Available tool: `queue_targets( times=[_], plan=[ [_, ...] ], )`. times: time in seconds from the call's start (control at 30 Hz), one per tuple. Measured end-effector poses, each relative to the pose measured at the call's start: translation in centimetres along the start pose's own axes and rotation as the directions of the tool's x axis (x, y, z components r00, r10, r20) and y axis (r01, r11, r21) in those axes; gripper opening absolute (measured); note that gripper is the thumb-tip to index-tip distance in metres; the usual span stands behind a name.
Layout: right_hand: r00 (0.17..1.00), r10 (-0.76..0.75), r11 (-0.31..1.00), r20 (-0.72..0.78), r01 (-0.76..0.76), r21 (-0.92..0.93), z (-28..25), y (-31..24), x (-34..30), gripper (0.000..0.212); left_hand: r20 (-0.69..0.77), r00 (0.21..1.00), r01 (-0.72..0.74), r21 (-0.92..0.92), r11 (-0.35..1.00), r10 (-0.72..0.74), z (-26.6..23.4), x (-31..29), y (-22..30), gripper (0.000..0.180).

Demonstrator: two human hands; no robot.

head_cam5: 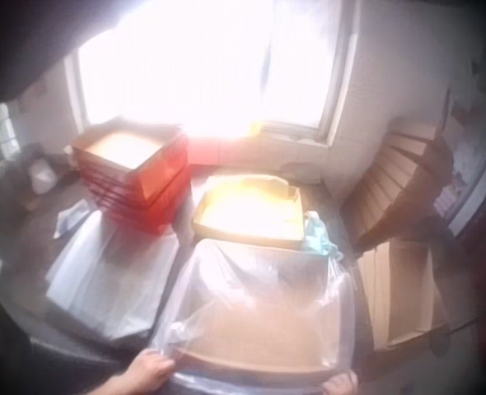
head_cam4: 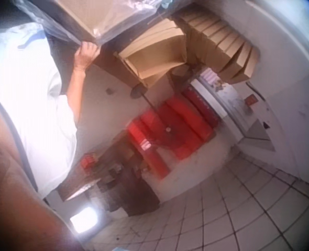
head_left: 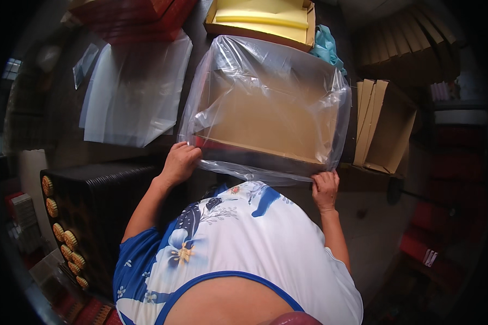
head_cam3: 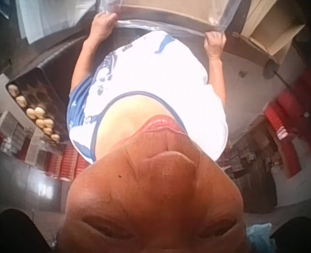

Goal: The person prepares a cardboard box by lining it with a plastic bag, transfers mooncakes by hand from a large baking tray into the lined box, places a protective sheet of paper over the mooncakes, ties the bag shut, and covers the box with its lid.

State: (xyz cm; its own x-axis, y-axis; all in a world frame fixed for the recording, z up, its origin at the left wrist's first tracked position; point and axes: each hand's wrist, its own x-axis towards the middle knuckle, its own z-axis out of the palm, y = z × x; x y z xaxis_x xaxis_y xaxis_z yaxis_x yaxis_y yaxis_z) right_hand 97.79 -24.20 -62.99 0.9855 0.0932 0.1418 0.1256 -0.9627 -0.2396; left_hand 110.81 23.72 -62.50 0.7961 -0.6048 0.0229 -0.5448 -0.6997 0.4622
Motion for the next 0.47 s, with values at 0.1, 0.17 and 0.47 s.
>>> queue_targets(
  times=[0.1, 0.17, 0.47],
  plan=[
    [0.988, 0.076, 0.993, -0.138, -0.063, 0.095, 6.0, 3.0, -1.2, 0.013, 0.047, 0.991, 0.121, 0.019, 0.993, -0.121, 4.9, -1.1, -2.0, 0.022],
    [0.951, 0.282, 0.952, -0.124, -0.262, 0.157, 5.7, 4.6, -1.4, 0.016, 0.047, 0.977, 0.214, -0.164, 0.963, -0.209, 4.2, -1.2, -2.1, 0.022],
    [0.835, 0.504, 0.340, 0.220, -0.426, 0.838, 7.5, 10.7, 13.2, 0.055, -0.257, 0.804, 0.245, -0.679, 0.692, -0.536, 2.0, 7.4, -5.4, 0.046]
  ],
)
